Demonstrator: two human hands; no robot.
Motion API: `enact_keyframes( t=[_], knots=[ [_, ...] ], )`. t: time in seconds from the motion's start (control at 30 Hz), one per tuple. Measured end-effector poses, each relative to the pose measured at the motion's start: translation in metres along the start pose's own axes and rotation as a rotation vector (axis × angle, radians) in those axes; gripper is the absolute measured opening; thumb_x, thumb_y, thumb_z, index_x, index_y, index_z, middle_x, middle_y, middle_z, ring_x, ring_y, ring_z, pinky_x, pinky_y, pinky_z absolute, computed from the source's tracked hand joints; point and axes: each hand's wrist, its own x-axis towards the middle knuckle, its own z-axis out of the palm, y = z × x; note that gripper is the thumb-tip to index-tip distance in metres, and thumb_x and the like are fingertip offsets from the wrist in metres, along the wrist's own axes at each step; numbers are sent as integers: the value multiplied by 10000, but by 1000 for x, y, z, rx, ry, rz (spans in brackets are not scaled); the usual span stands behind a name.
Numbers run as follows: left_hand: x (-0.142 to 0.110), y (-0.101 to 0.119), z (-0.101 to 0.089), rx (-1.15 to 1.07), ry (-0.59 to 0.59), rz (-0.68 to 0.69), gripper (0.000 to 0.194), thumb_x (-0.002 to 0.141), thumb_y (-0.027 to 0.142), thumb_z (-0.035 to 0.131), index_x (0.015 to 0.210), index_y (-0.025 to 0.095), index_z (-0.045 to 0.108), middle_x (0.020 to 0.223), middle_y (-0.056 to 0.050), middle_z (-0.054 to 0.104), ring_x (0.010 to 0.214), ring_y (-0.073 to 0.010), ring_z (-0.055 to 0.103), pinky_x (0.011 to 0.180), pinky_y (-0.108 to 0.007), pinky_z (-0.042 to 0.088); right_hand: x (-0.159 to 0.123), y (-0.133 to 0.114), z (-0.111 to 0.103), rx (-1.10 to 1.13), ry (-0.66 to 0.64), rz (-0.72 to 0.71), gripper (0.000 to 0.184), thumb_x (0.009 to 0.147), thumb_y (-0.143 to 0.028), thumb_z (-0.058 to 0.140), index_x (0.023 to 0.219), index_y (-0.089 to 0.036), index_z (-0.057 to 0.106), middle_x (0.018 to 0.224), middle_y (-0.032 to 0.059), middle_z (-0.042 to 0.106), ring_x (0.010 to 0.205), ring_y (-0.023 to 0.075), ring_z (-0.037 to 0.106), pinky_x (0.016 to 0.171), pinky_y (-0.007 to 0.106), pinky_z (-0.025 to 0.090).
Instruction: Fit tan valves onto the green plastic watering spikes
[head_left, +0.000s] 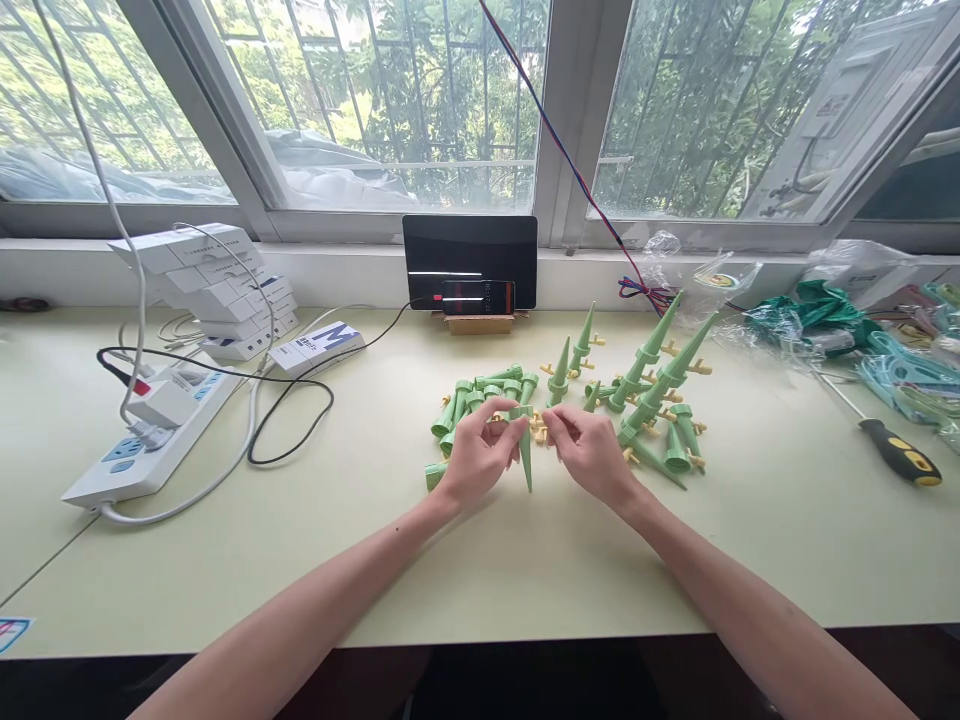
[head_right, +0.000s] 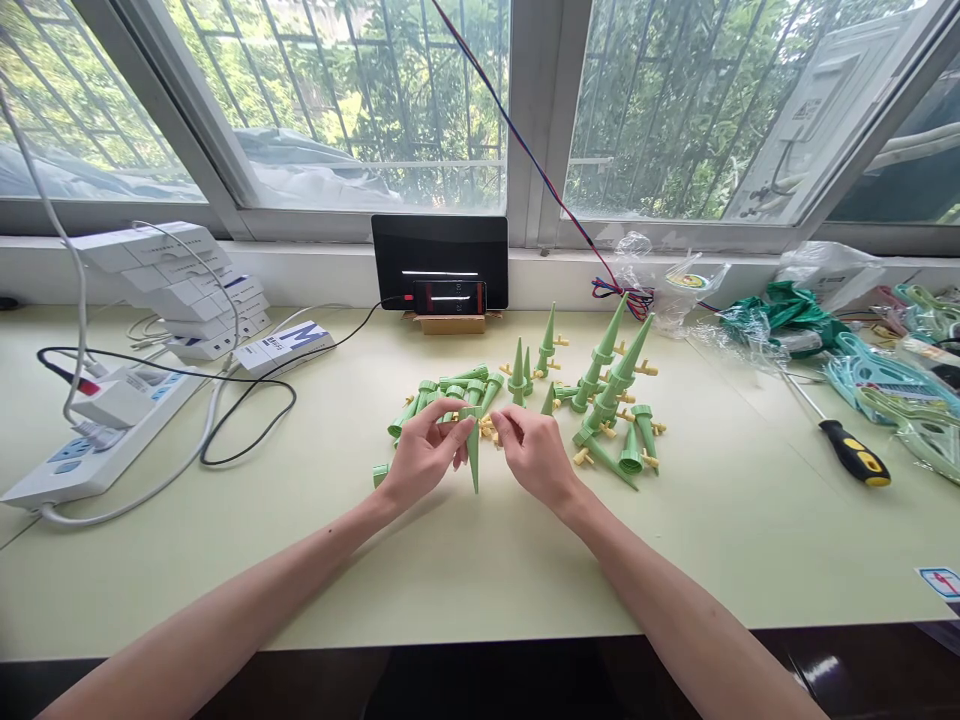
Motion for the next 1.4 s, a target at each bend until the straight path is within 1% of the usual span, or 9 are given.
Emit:
enact_keyframes(
  t=[0.1, 0.17, 0.27, 0.37, 0.53, 0.7, 0.9, 1.17, 1.4],
  knots=[
    [3, 0, -1, -53, 49, -18, 266, 870, 441, 643, 952, 211, 536, 570, 59, 520, 448, -105, 537, 433, -226, 416, 0, -1, -1, 29, -4, -4, 288, 975, -424, 503, 894, -182, 636, 668, 8, 608, 531, 138, 528, 540, 261, 427],
    [5, 0, -2, -85, 65, -23, 271, 864, 444, 651, 931, 208, 537, 653, 45, 540, 442, -92, 539, 423, -227, 419, 1, 0, -2, 42, 0, -2, 270, 966, -423, 521, 941, -183, 640, 718, 21, 635, 554, 145, 545, 551, 266, 444],
    [7, 0, -3, -114, 66, -30, 281, 850, 447, 666, 901, 199, 544, 786, 24, 555, 444, -71, 542, 410, -226, 427, 1, 1, -2, 77, 3, 0, 262, 965, -426, 525, 951, -188, 633, 787, 35, 661, 577, 147, 560, 560, 269, 458],
    [7, 1, -4, -128, 53, -35, 278, 853, 445, 662, 909, 196, 553, 842, 15, 555, 446, -58, 533, 409, -225, 433, 0, 1, -2, 105, -14, -6, 261, 969, -425, 521, 925, -191, 628, 771, 28, 644, 580, 143, 555, 555, 264, 454],
    [6, -1, -4, -134, 17, -47, 278, 866, 444, 645, 964, 201, 550, 850, 13, 561, 455, -48, 508, 424, -218, 438, -1, 2, -1, 118, -46, -7, 270, 973, -425, 514, 870, -195, 613, 654, -8, 556, 549, 134, 519, 540, 255, 431],
    [6, -3, -4, -143, -8, -45, 275, 869, 442, 641, 977, 206, 550, 864, 14, 538, 469, -47, 504, 422, -213, 430, -1, 3, -2, 114, -54, 5, 283, 971, -427, 508, 820, -197, 575, 637, -11, 543, 534, 130, 497, 524, 252, 408],
    [5, -1, -3, -142, -28, -19, 230, 891, 415, 620, 978, 213, 554, 870, 22, 517, 462, -45, 493, 426, -225, 432, -2, -1, -2, 88, -72, 14, 310, 980, -395, 476, 749, -202, 549, 542, -34, 481, 490, 124, 445, 504, 252, 366],
    [4, -1, -3, -129, -30, -37, 229, 885, 410, 630, 988, 219, 558, 796, 34, 518, 469, -56, 482, 438, -223, 427, -1, 0, -2, 22, -86, 8, 397, 992, -388, 436, 640, -204, 453, 504, -36, 462, 472, 113, 406, 505, 254, 338],
    [4, 1, -3, -140, -34, -51, 247, 870, 429, 644, 988, 226, 568, 803, 32, 538, 461, -53, 482, 436, -221, 427, -1, 2, -1, 26, -99, 0, 436, 1005, -450, 402, 642, -211, 432, 483, -40, 445, 462, 115, 399, 503, 258, 340]
  ],
)
